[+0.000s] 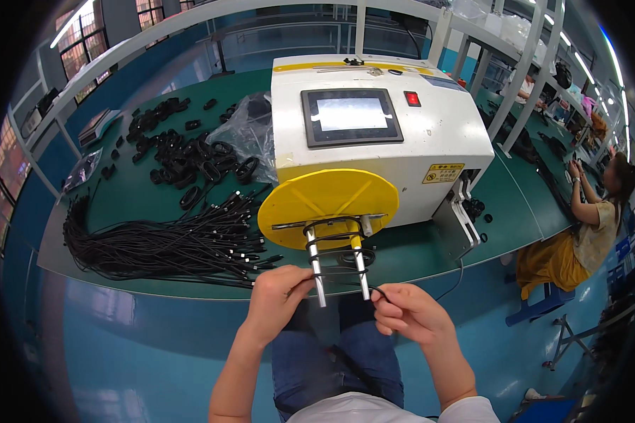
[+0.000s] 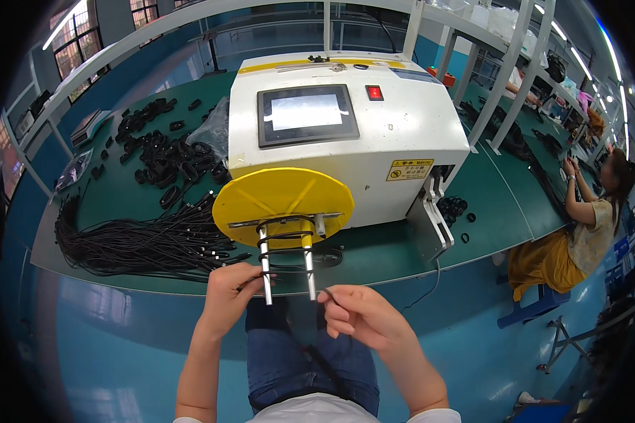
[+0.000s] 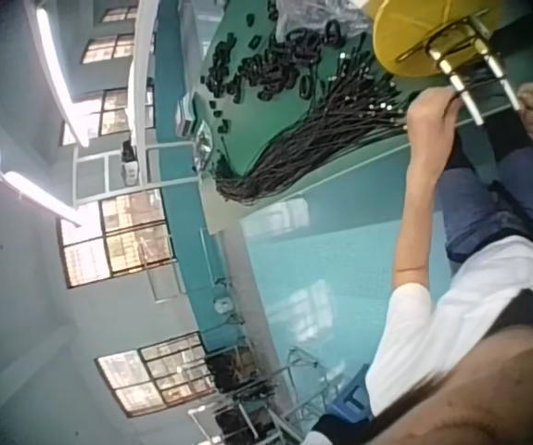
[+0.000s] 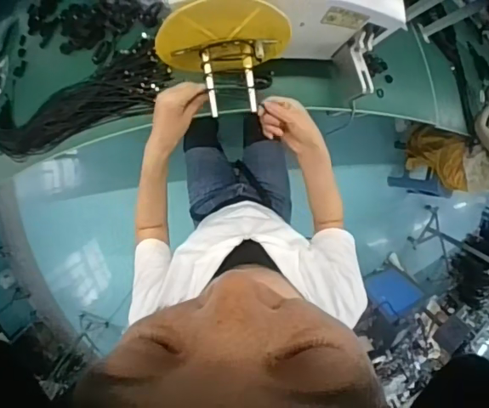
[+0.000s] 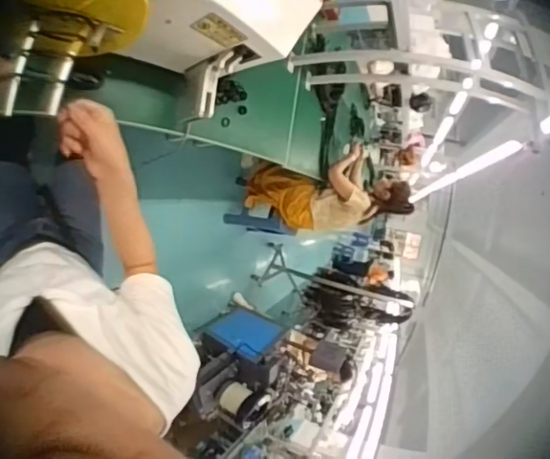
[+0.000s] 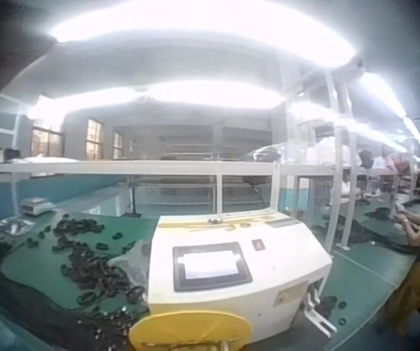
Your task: The person winds and binds black cables using a specialized cable winding machine.
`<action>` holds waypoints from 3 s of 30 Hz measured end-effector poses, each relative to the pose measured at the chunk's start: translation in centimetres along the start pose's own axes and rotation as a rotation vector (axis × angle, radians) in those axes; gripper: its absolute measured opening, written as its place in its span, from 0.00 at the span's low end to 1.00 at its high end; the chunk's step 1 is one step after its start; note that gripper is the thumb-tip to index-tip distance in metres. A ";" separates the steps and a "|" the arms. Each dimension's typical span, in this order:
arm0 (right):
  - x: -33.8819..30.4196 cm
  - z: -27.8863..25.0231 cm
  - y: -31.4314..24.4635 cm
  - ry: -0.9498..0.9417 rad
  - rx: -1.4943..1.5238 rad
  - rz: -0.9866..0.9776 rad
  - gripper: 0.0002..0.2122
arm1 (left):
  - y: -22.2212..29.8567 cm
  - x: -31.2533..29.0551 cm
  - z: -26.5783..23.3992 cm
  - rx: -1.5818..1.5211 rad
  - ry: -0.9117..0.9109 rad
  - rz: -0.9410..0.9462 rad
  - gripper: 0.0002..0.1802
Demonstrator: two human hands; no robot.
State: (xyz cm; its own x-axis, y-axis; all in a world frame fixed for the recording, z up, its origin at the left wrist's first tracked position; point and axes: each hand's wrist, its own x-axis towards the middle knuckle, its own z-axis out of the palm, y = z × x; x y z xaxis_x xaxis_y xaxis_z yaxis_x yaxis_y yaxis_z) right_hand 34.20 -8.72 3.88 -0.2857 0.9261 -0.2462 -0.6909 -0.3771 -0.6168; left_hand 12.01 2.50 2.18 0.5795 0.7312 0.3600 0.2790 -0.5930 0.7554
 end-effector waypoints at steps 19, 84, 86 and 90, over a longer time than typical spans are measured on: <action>4.9 8.4 8.1 -0.069 0.246 -0.052 0.21 | 3.6 -1.3 -6.8 -0.444 -0.140 -0.239 0.12; 2.4 0.4 0.3 0.159 -1.427 -1.227 0.10 | 5.9 2.4 3.4 0.696 0.043 0.181 0.45; 2.3 0.5 0.0 0.082 -1.430 -1.252 0.10 | 6.4 2.5 2.9 0.676 0.013 0.161 0.49; 2.2 0.9 0.2 0.174 -1.452 -1.215 0.10 | 8.2 1.9 0.6 0.535 0.004 0.138 0.54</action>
State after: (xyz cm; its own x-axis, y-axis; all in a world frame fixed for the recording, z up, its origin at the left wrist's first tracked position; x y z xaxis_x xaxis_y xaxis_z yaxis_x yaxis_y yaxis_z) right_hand 32.78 -6.73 3.90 -0.0182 0.6742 0.7383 0.6010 0.5975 -0.5308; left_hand 15.81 -1.16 8.72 0.6354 0.6354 0.4387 0.5514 -0.7712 0.3182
